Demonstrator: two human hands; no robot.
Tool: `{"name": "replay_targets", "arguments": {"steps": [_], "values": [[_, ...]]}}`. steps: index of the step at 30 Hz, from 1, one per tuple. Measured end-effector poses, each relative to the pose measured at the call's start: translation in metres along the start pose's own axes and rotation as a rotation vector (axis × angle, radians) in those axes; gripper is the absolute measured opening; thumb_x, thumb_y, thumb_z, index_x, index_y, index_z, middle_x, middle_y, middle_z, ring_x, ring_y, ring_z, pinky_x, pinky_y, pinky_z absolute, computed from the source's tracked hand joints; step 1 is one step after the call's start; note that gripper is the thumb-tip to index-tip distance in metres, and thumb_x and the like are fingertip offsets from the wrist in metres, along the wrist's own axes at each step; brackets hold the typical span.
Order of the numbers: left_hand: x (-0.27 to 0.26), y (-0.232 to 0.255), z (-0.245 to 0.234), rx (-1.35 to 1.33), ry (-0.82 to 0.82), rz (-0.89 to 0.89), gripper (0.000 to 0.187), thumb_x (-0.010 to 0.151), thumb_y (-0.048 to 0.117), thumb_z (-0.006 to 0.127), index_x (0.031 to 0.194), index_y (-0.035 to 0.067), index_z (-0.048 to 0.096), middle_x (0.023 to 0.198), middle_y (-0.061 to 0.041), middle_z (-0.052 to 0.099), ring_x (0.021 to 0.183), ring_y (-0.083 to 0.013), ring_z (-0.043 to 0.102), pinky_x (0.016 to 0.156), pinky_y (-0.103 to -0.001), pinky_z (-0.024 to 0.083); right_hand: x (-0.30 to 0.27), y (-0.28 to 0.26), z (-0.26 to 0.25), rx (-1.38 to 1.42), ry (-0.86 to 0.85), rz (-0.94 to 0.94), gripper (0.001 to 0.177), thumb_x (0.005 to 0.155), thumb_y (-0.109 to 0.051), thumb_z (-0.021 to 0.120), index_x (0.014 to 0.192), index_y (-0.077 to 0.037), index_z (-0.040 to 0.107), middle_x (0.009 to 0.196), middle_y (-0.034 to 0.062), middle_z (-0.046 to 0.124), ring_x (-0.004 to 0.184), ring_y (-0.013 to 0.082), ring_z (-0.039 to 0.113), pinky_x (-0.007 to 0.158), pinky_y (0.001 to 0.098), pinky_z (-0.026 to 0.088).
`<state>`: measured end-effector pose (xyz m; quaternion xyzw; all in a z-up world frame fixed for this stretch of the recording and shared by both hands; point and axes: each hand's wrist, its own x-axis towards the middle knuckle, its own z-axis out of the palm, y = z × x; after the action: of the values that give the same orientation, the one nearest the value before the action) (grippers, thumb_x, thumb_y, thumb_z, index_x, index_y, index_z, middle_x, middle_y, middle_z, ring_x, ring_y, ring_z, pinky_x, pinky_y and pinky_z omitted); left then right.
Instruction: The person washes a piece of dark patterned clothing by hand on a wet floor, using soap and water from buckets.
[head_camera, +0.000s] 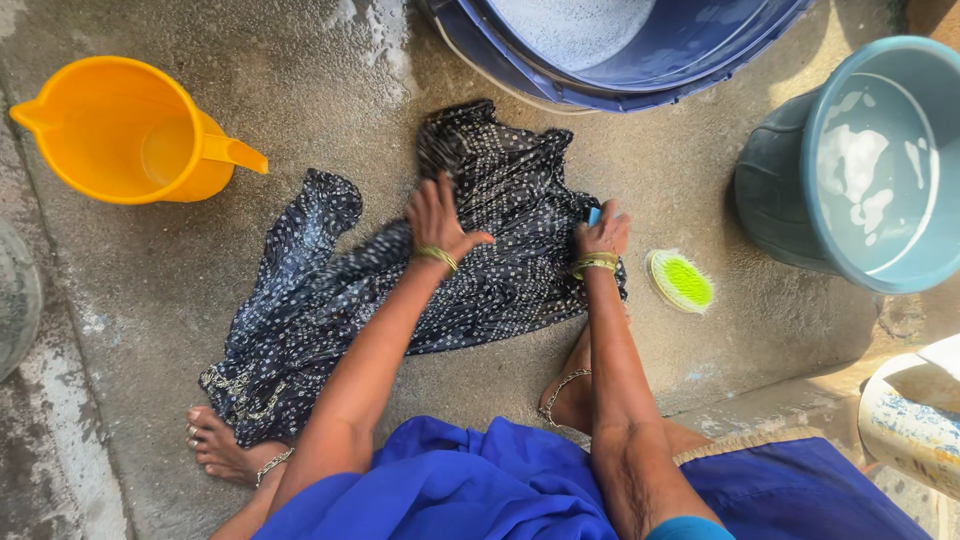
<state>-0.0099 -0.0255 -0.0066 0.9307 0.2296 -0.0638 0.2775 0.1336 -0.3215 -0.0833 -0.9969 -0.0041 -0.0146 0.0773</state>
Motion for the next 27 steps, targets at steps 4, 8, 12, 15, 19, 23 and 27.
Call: {"name": "replay_targets", "arguments": {"steps": [4,8,12,15,19,23,27], "values": [[-0.046,0.016,0.07,0.039,-0.06,0.144,0.09,0.086,0.041,0.081,0.149,-0.01,0.041,0.127,-0.03,0.056,0.098,-0.0384,0.065,0.075,-0.046,0.059,0.009,0.002,0.003,0.068,-0.048,0.04,0.047,0.068,-0.019,0.078,0.113,-0.014,0.064,0.102,0.0289,0.061,0.089,0.0497,0.065,0.075,0.0556,0.053],[-0.008,-0.005,0.082,0.187,-0.226,0.233,0.049,0.093,0.006,0.063,0.14,-0.002,0.053,0.115,-0.025,0.067,0.087,-0.0323,0.071,0.07,-0.045,0.059,0.026,-0.003,-0.003,0.04,-0.138,-0.037,0.031,0.076,-0.022,0.078,0.103,-0.012,0.066,0.094,0.024,0.069,0.09,0.0455,0.066,0.077,0.0545,0.054],[0.067,-0.052,0.003,0.361,0.143,0.386,0.057,0.08,0.023,0.065,0.134,0.008,0.056,0.101,-0.022,0.067,0.094,-0.0381,0.066,0.084,-0.057,0.054,0.074,-0.028,-0.02,0.378,0.001,0.01,0.029,0.07,-0.023,0.08,0.093,-0.013,0.065,0.083,0.0138,0.072,0.073,0.0297,0.066,0.067,0.0441,0.054],[0.103,-0.089,-0.082,0.399,0.433,0.333,0.045,0.083,0.002,0.07,0.127,0.003,0.06,0.122,-0.025,0.063,0.105,-0.0369,0.065,0.087,-0.052,0.055,0.112,-0.076,-0.019,0.599,0.159,-0.115,0.018,0.077,-0.018,0.073,0.094,-0.015,0.068,0.083,0.0081,0.073,0.074,0.0272,0.068,0.073,0.0425,0.055],[0.109,-0.111,-0.134,0.143,0.288,-0.177,0.079,0.082,-0.005,0.073,0.154,0.004,0.043,0.146,-0.028,0.047,0.123,-0.041,0.056,0.103,-0.049,0.052,0.115,-0.125,-0.038,0.63,0.256,0.044,0.029,0.075,-0.02,0.086,0.09,-0.006,0.065,0.081,0.0136,0.07,0.077,0.031,0.063,0.07,0.0417,0.052],[0.047,-0.11,-0.112,0.339,0.454,0.236,0.071,0.09,0.017,0.077,0.151,-0.002,0.046,0.152,-0.036,0.037,0.14,-0.0518,0.038,0.114,-0.066,0.03,0.05,-0.14,-0.06,0.855,0.011,-0.193,0.026,0.081,-0.015,0.078,0.104,-0.009,0.068,0.093,0.0133,0.069,0.076,0.0272,0.068,0.064,0.0374,0.059],[-0.092,-0.09,-0.062,0.346,-0.18,0.351,0.077,0.086,0.062,0.058,0.147,0.015,0.047,0.165,-0.022,0.01,0.151,-0.0455,0.014,0.117,-0.067,0.014,-0.045,-0.134,-0.047,0.447,0.218,-0.5,0.038,0.081,-0.02,0.082,0.107,0.001,0.065,0.092,0.0198,0.064,0.079,0.0315,0.062,0.06,0.0412,0.054]]}}
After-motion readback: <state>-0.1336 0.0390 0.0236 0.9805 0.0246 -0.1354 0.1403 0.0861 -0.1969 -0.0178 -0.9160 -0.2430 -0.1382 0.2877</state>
